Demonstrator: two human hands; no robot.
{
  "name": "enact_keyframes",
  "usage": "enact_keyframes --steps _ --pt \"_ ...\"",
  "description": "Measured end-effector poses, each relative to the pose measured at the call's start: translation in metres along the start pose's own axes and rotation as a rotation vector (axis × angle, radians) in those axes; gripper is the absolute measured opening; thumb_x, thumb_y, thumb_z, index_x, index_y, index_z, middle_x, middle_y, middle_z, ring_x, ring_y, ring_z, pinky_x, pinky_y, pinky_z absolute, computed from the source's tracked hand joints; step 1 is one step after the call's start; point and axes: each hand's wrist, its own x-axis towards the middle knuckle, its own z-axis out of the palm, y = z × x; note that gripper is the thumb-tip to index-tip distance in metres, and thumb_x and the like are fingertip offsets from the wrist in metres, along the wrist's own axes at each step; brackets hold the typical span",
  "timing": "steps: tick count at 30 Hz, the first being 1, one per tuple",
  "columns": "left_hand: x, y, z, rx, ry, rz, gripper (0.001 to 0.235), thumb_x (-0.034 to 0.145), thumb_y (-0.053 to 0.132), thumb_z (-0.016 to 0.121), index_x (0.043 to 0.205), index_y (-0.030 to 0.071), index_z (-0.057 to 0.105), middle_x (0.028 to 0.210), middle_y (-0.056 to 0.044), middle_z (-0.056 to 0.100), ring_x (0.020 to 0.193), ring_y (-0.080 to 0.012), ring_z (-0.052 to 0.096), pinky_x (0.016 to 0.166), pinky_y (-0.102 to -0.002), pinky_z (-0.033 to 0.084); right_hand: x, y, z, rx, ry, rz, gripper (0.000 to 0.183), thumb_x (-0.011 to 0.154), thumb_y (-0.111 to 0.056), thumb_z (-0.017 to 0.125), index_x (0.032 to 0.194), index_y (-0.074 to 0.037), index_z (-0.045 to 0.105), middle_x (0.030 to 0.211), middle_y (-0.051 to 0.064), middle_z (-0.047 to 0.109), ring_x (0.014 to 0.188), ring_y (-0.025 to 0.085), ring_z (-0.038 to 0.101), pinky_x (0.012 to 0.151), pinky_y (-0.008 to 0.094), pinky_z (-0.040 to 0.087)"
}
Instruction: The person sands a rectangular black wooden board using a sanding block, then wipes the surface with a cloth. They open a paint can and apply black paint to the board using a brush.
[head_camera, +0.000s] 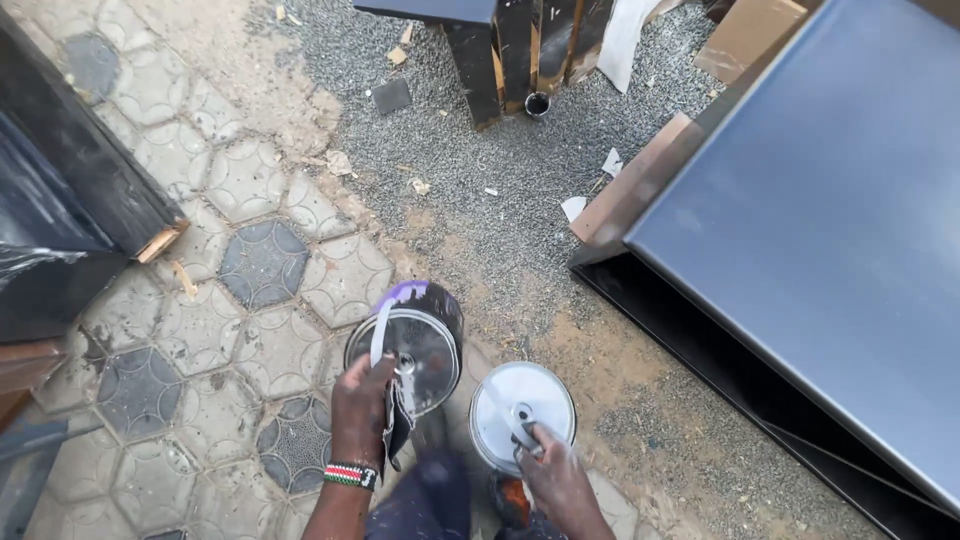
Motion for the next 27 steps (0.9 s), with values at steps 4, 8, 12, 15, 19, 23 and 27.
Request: enact_keyframes --steps 4,8,12,15,19,23,27 --pt "0.095 0.042 -0.003 -0.033 -0.060 0.101 0.032 0.111 0.033 0.079 0.086 0.018 0.066 0.071 0.006 0.051 0.063 -0.0108 0.043 0.059 -0.034 0.031 0.090 -0.064 -0.007 -0.027 0.020 0.130 0.057 0.115 -0.037 0.053 0.171 -0.030 0.063 0.163 0.007 0.079 0.140 0.030 0.083 0.108 0.057 0.067" --pt "0.215 0.075 0.019 0.100 -0.217 0.083 0.022 0.103 0.035 0.081 0.098 0.013 0.077 0.085 -0.001 0.064 0.080 -0.0157 0.052 0.073 -0.039 0.045 0.234 -0.071 -0.002 0.067 0.206 0.103 0.057 0.098 -0.057 0.055 0.141 -0.032 0.083 0.118 0.009 0.092 0.106 0.032 0.085 0.092 0.050 0.060" --pt "0.281 0.165 0.004 0.403 -0.368 0.116 0.042 0.107 0.052 0.076 0.088 0.017 0.064 0.080 0.002 0.051 0.080 -0.0155 0.047 0.073 -0.046 0.042 0.349 -0.124 -0.015 0.189 0.304 0.084 0.036 0.105 -0.038 0.064 0.128 -0.016 0.081 0.112 0.016 0.088 0.108 0.036 0.082 0.093 0.051 0.057" --pt "0.328 0.195 0.018 0.303 -0.458 0.098 0.014 0.104 0.028 0.083 0.101 0.014 0.083 0.080 -0.001 0.070 0.081 -0.0146 0.062 0.080 -0.035 0.050 0.435 -0.135 -0.015 0.187 0.386 -0.020 0.057 0.108 -0.067 0.061 0.140 -0.023 0.076 0.127 0.019 0.088 0.122 0.042 0.082 0.101 0.054 0.058" --pt "0.363 0.262 0.076 0.460 -0.589 0.145 0.013 0.102 0.023 0.083 0.108 0.014 0.091 0.084 0.002 0.072 0.081 -0.0122 0.061 0.078 -0.034 0.052 0.484 -0.223 -0.072 0.372 0.404 0.195 0.057 0.093 -0.029 0.063 0.148 -0.018 0.076 0.126 0.033 0.083 0.121 0.058 0.076 0.102 0.060 0.057" --pt "0.389 0.323 0.130 0.629 -0.620 0.096 0.017 0.103 0.027 0.077 0.108 0.015 0.088 0.099 -0.001 0.084 0.095 -0.0137 0.071 0.090 -0.036 0.057 0.556 -0.209 -0.065 0.337 0.556 0.143 0.049 0.099 -0.029 0.062 0.144 -0.014 0.074 0.125 0.039 0.079 0.114 0.067 0.071 0.098 0.070 0.052" --pt "0.416 0.362 0.187 0.698 -0.611 -0.107 0.020 0.109 0.022 0.076 0.117 0.013 0.091 0.081 -0.005 0.077 0.070 -0.0163 0.062 0.068 -0.035 0.052 0.564 -0.262 -0.081 0.608 0.351 0.319 0.073 0.097 -0.028 0.060 0.169 -0.037 0.069 0.082 0.017 0.079 0.064 0.031 0.070 0.064 0.051 0.053"
